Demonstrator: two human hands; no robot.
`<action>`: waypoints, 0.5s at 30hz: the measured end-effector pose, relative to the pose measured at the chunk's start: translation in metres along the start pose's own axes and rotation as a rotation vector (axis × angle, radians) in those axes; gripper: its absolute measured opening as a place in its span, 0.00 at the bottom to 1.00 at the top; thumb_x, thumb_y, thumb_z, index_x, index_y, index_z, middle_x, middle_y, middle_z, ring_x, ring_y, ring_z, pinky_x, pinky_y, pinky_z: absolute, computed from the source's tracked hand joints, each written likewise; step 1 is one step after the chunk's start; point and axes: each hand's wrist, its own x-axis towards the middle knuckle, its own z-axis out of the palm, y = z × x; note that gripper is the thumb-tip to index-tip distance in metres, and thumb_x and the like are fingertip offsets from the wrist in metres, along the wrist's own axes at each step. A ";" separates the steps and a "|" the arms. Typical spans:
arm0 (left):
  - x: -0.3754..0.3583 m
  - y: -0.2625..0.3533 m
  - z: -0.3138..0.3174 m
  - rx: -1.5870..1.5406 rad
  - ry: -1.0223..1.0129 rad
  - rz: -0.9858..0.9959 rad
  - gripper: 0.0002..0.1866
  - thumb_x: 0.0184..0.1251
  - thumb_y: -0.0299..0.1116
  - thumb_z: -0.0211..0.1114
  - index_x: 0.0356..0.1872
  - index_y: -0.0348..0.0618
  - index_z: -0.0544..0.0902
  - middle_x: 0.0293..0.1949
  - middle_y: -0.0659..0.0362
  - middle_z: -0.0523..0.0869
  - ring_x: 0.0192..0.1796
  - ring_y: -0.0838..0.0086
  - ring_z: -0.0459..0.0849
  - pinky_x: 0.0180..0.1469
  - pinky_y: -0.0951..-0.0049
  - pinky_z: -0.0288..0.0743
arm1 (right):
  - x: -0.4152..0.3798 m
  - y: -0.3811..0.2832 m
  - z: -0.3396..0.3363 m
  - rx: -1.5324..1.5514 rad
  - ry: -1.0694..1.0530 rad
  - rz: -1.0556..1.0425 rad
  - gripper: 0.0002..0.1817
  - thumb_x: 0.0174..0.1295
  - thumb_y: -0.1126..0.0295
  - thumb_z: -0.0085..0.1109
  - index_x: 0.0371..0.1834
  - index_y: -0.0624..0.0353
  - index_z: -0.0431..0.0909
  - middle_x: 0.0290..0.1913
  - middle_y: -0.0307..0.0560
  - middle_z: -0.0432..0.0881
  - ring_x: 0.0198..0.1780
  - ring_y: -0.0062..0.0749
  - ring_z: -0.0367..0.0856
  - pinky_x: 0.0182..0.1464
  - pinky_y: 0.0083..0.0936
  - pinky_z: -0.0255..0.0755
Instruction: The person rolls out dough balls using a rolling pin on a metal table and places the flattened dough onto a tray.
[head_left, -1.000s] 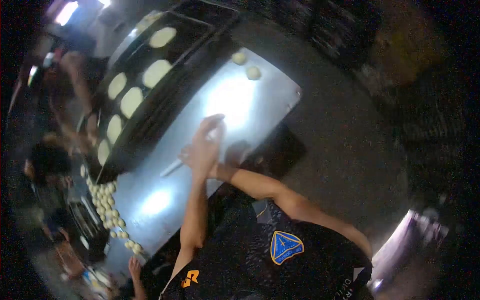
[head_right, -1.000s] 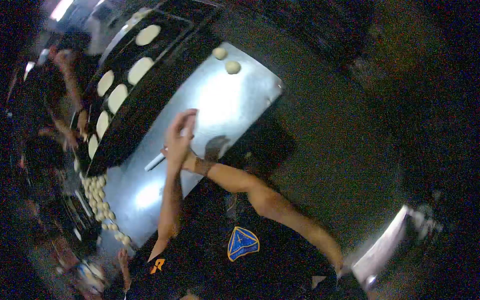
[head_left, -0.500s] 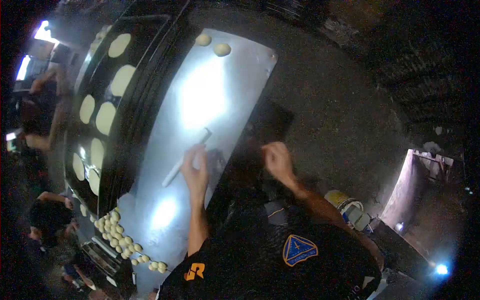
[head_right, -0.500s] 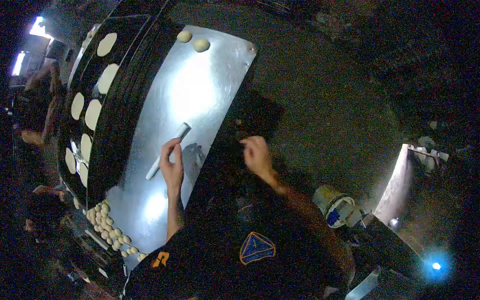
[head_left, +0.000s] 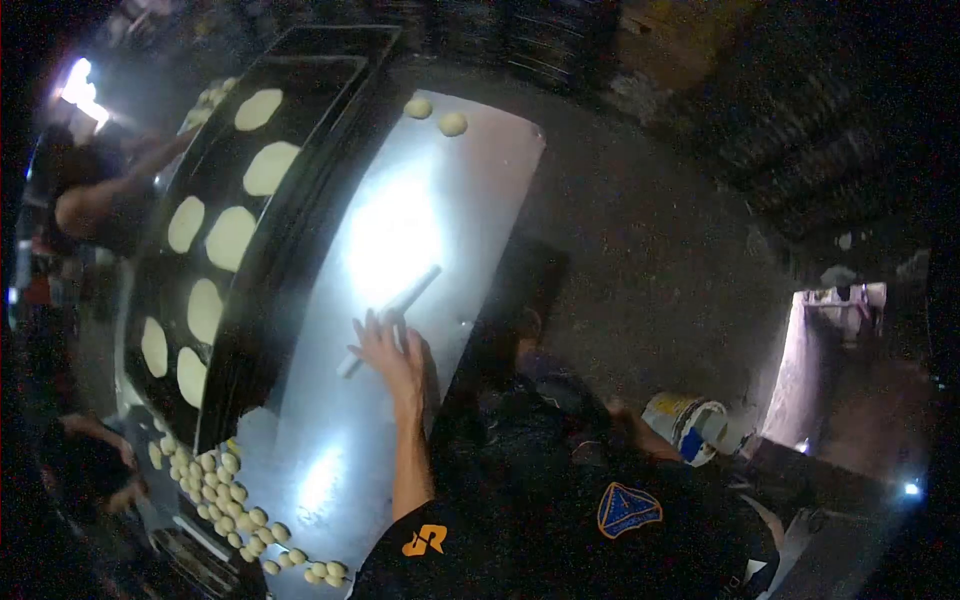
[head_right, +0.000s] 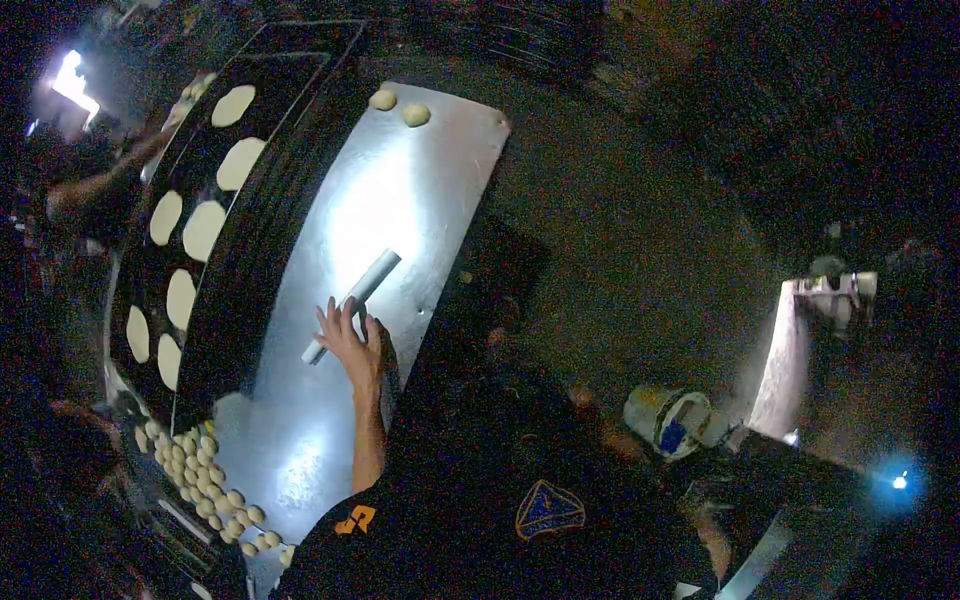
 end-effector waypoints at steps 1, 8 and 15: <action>0.003 0.000 0.000 0.026 -0.018 0.013 0.25 0.67 0.35 0.65 0.66 0.50 0.75 0.73 0.48 0.65 0.79 0.43 0.51 0.72 0.26 0.32 | -0.010 -0.002 0.008 0.005 0.017 0.014 0.18 0.73 0.63 0.50 0.54 0.65 0.80 0.32 0.46 0.82 0.33 0.33 0.79 0.37 0.33 0.74; 0.002 0.017 0.030 0.094 -0.126 0.106 0.34 0.68 0.43 0.67 0.73 0.48 0.67 0.76 0.41 0.56 0.78 0.36 0.47 0.72 0.27 0.34 | 0.034 -0.050 0.038 0.276 0.327 -0.294 0.10 0.67 0.67 0.57 0.36 0.62 0.84 0.31 0.45 0.84 0.32 0.36 0.79 0.38 0.38 0.75; 0.008 0.029 0.066 0.436 -0.115 0.168 0.36 0.75 0.51 0.55 0.76 0.40 0.60 0.79 0.41 0.50 0.79 0.37 0.44 0.75 0.33 0.38 | 0.156 0.009 0.158 0.249 -0.052 -0.173 0.14 0.67 0.70 0.55 0.52 0.61 0.83 0.51 0.53 0.86 0.56 0.45 0.82 0.59 0.36 0.73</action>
